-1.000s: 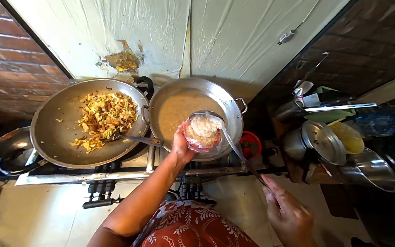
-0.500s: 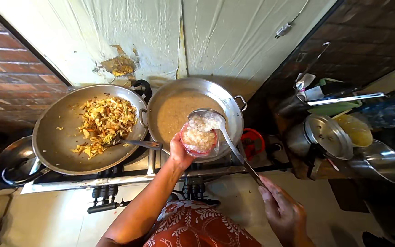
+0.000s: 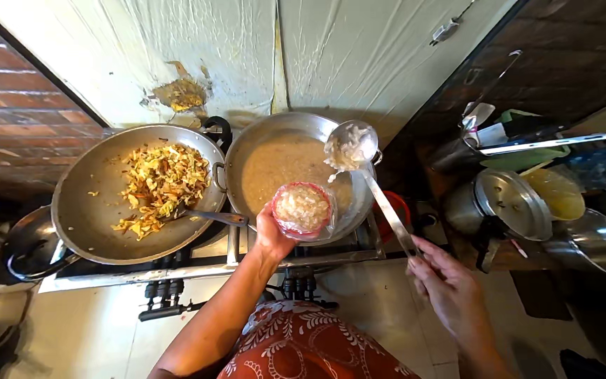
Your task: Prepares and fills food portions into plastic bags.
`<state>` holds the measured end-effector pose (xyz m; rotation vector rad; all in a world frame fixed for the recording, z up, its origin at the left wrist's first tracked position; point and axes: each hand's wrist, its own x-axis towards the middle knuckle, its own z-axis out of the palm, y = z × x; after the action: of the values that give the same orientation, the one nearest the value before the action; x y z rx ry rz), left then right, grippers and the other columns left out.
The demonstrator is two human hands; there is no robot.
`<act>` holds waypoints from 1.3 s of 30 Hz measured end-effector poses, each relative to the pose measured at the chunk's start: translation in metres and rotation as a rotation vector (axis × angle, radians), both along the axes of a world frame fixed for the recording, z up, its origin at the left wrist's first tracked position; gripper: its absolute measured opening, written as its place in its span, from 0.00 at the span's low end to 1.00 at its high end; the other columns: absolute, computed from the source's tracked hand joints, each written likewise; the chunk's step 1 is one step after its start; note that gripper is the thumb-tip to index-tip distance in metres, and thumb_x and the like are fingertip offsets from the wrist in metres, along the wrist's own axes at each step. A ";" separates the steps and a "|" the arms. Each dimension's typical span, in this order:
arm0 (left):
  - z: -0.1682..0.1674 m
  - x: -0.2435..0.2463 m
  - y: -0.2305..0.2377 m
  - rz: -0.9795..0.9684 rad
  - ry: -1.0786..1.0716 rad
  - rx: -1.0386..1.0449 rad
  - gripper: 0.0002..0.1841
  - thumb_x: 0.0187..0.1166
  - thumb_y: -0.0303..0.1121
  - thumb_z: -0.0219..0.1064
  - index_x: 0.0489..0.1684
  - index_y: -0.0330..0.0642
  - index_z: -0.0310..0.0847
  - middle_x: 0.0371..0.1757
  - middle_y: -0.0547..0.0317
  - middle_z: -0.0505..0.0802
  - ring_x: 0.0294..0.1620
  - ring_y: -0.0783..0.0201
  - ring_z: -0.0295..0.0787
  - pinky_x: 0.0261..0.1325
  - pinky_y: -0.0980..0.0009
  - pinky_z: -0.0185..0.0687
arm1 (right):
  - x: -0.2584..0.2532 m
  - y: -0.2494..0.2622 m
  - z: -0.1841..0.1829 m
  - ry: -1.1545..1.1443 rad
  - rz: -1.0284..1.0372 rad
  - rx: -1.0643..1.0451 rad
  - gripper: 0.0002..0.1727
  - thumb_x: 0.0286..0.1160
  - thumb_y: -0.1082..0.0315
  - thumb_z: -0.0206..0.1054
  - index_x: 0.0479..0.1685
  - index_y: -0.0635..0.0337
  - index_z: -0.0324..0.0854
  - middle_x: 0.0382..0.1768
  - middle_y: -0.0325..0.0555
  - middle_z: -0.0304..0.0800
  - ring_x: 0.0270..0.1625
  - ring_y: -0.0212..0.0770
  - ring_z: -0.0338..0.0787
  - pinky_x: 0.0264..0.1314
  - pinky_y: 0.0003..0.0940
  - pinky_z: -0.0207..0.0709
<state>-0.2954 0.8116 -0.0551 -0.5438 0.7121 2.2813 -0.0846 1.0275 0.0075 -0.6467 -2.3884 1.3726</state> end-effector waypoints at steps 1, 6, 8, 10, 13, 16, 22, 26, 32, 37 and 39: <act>-0.001 0.001 -0.003 -0.001 0.004 0.003 0.33 0.87 0.61 0.31 0.66 0.50 0.75 0.56 0.42 0.90 0.56 0.42 0.89 0.52 0.37 0.84 | -0.006 0.004 -0.008 -0.026 -0.005 0.179 0.24 0.83 0.65 0.57 0.74 0.63 0.80 0.39 0.42 0.92 0.27 0.28 0.84 0.28 0.23 0.79; -0.001 0.010 -0.019 0.024 0.060 0.051 0.31 0.87 0.57 0.31 0.63 0.49 0.76 0.56 0.43 0.90 0.58 0.45 0.88 0.57 0.39 0.83 | -0.037 0.013 -0.055 -0.172 0.031 0.569 0.23 0.86 0.70 0.55 0.76 0.51 0.83 0.59 0.63 0.89 0.57 0.63 0.91 0.56 0.62 0.84; -0.002 0.014 -0.025 0.034 0.068 0.065 0.30 0.86 0.56 0.32 0.61 0.49 0.77 0.54 0.44 0.90 0.56 0.46 0.89 0.56 0.41 0.84 | -0.050 0.008 -0.067 -0.240 0.046 0.618 0.23 0.84 0.72 0.57 0.74 0.47 0.85 0.56 0.65 0.88 0.55 0.65 0.90 0.53 0.61 0.85; -0.001 0.018 -0.030 0.045 0.061 0.046 0.30 0.86 0.57 0.32 0.60 0.49 0.77 0.54 0.44 0.91 0.56 0.46 0.89 0.56 0.41 0.84 | -0.061 0.002 -0.075 -0.360 0.071 0.612 0.24 0.84 0.73 0.58 0.76 0.47 0.83 0.60 0.67 0.86 0.59 0.65 0.89 0.59 0.59 0.84; 0.001 0.022 -0.037 0.057 0.055 0.019 0.31 0.86 0.58 0.32 0.61 0.49 0.77 0.55 0.44 0.90 0.56 0.45 0.89 0.54 0.40 0.84 | -0.072 -0.003 -0.087 -0.489 0.071 0.598 0.24 0.84 0.71 0.59 0.77 0.46 0.81 0.64 0.65 0.84 0.62 0.63 0.89 0.60 0.57 0.85; 0.003 0.025 -0.044 0.118 0.058 -0.008 0.30 0.87 0.56 0.32 0.61 0.48 0.77 0.54 0.43 0.90 0.56 0.45 0.89 0.54 0.40 0.84 | -0.072 -0.005 -0.089 -0.491 0.076 0.569 0.24 0.85 0.71 0.58 0.77 0.46 0.81 0.63 0.64 0.85 0.59 0.63 0.90 0.58 0.57 0.85; 0.002 0.034 -0.062 0.202 0.116 0.021 0.30 0.86 0.53 0.30 0.59 0.45 0.76 0.52 0.43 0.91 0.55 0.46 0.90 0.55 0.42 0.85 | -0.063 -0.001 -0.074 -0.397 0.107 0.539 0.23 0.88 0.71 0.55 0.79 0.50 0.80 0.59 0.62 0.89 0.57 0.61 0.92 0.57 0.58 0.85; -0.002 0.045 -0.076 0.218 0.115 -0.018 0.29 0.87 0.51 0.30 0.57 0.44 0.76 0.51 0.43 0.92 0.53 0.47 0.91 0.54 0.43 0.86 | -0.062 -0.007 -0.063 -0.341 0.095 0.588 0.27 0.86 0.75 0.53 0.82 0.52 0.77 0.57 0.61 0.91 0.50 0.61 0.94 0.52 0.57 0.87; -0.005 0.063 -0.086 0.243 0.085 -0.066 0.30 0.88 0.51 0.28 0.57 0.45 0.76 0.49 0.46 0.93 0.51 0.50 0.92 0.51 0.46 0.89 | -0.063 -0.017 -0.044 -0.532 0.179 0.618 0.30 0.84 0.77 0.52 0.85 0.46 0.73 0.62 0.57 0.91 0.57 0.60 0.93 0.58 0.57 0.85; -0.011 0.069 -0.089 0.247 0.057 -0.048 0.30 0.87 0.51 0.29 0.56 0.45 0.77 0.48 0.46 0.93 0.50 0.50 0.93 0.51 0.47 0.89 | -0.072 -0.020 -0.053 -0.577 0.208 0.635 0.30 0.85 0.76 0.52 0.86 0.46 0.72 0.63 0.57 0.90 0.57 0.59 0.93 0.58 0.56 0.86; -0.011 0.068 -0.090 0.248 0.055 -0.035 0.29 0.87 0.50 0.29 0.56 0.45 0.77 0.48 0.46 0.92 0.50 0.50 0.92 0.51 0.47 0.89 | -0.080 -0.022 -0.054 -0.596 0.211 0.644 0.31 0.86 0.76 0.51 0.87 0.45 0.71 0.65 0.57 0.89 0.57 0.60 0.93 0.58 0.56 0.85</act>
<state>-0.2269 0.7216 -0.0666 -0.6177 0.7482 2.5259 -0.1649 1.0053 -0.0466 -0.6878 -3.2013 0.4059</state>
